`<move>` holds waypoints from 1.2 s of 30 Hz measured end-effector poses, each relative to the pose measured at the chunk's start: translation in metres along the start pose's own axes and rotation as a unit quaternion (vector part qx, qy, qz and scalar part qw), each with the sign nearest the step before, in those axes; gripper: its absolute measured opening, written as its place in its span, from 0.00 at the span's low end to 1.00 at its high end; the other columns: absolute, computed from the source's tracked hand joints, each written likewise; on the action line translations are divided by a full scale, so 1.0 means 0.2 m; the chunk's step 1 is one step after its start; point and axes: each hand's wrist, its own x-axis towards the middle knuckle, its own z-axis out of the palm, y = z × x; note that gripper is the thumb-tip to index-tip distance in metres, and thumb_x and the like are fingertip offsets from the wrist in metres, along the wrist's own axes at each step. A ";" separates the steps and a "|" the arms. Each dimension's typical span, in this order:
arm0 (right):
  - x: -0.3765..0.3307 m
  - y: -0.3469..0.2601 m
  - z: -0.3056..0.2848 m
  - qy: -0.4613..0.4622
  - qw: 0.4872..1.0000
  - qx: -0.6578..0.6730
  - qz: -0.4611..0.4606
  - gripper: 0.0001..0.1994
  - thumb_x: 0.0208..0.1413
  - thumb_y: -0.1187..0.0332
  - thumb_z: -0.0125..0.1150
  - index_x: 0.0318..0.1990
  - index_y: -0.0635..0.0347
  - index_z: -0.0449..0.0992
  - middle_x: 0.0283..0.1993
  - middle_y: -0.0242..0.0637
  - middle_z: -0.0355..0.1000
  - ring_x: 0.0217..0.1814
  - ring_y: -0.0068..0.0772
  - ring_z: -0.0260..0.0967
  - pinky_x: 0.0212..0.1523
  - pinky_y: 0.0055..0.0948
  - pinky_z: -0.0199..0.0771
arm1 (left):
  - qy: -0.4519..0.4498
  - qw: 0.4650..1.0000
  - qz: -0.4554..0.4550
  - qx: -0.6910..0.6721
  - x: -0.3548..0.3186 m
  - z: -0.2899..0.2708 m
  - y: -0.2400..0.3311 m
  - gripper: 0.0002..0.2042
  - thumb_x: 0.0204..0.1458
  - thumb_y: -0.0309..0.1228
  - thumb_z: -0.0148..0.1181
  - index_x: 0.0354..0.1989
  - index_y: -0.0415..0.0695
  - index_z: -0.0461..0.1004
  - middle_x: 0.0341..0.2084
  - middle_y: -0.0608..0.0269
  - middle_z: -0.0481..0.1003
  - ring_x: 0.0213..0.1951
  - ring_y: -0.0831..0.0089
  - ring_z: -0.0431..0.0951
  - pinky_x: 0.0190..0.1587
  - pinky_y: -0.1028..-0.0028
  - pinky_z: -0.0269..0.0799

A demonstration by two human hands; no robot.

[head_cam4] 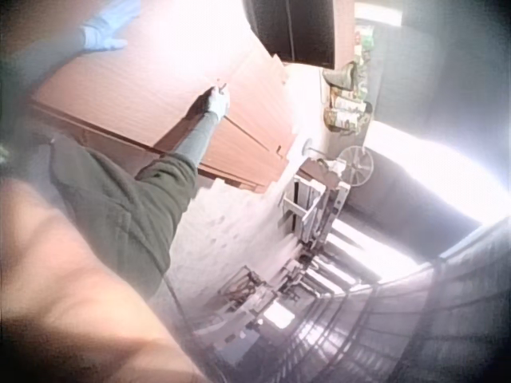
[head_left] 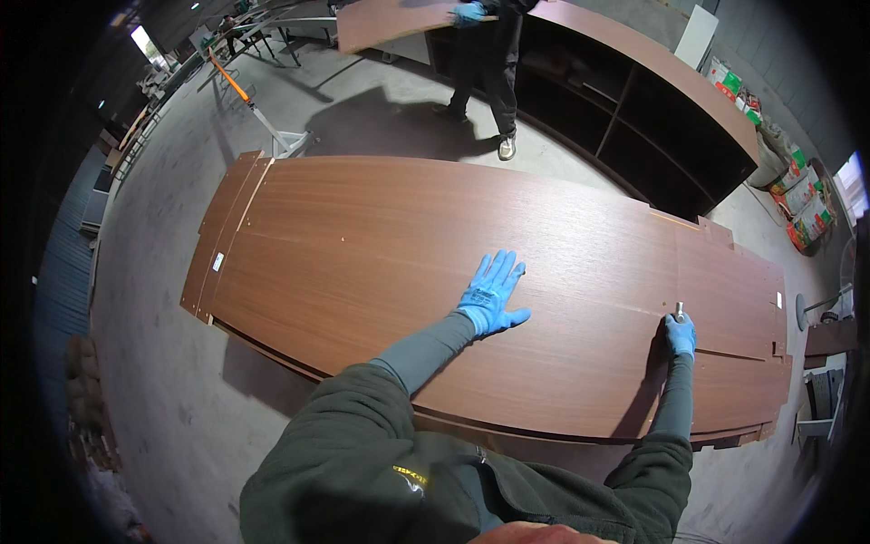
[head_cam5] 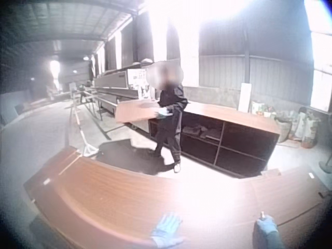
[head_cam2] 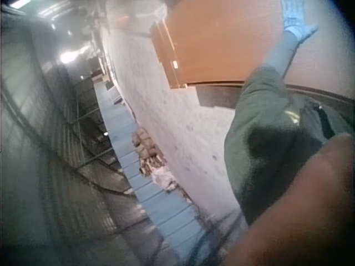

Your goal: The person lifts and positions large wooden panels on a work surface, aligning edges and using a handheld tool to mark or fasten joints. The person repeatedly adjusts panel placement and uses the tool along seams and pre-drilled holes to secure the assembly.

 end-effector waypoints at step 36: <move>-2.46 -1.39 0.65 -0.235 0.962 0.093 -0.098 0.19 0.63 0.51 0.64 0.50 0.57 0.80 0.47 0.52 0.82 0.54 0.60 0.79 0.55 0.51 0.76 | 0.332 0.713 -0.524 0.327 -2.21 -1.00 -2.32 0.48 0.62 0.70 0.51 0.80 0.46 0.55 0.81 0.40 0.49 0.81 0.38 0.47 0.75 0.34 0.47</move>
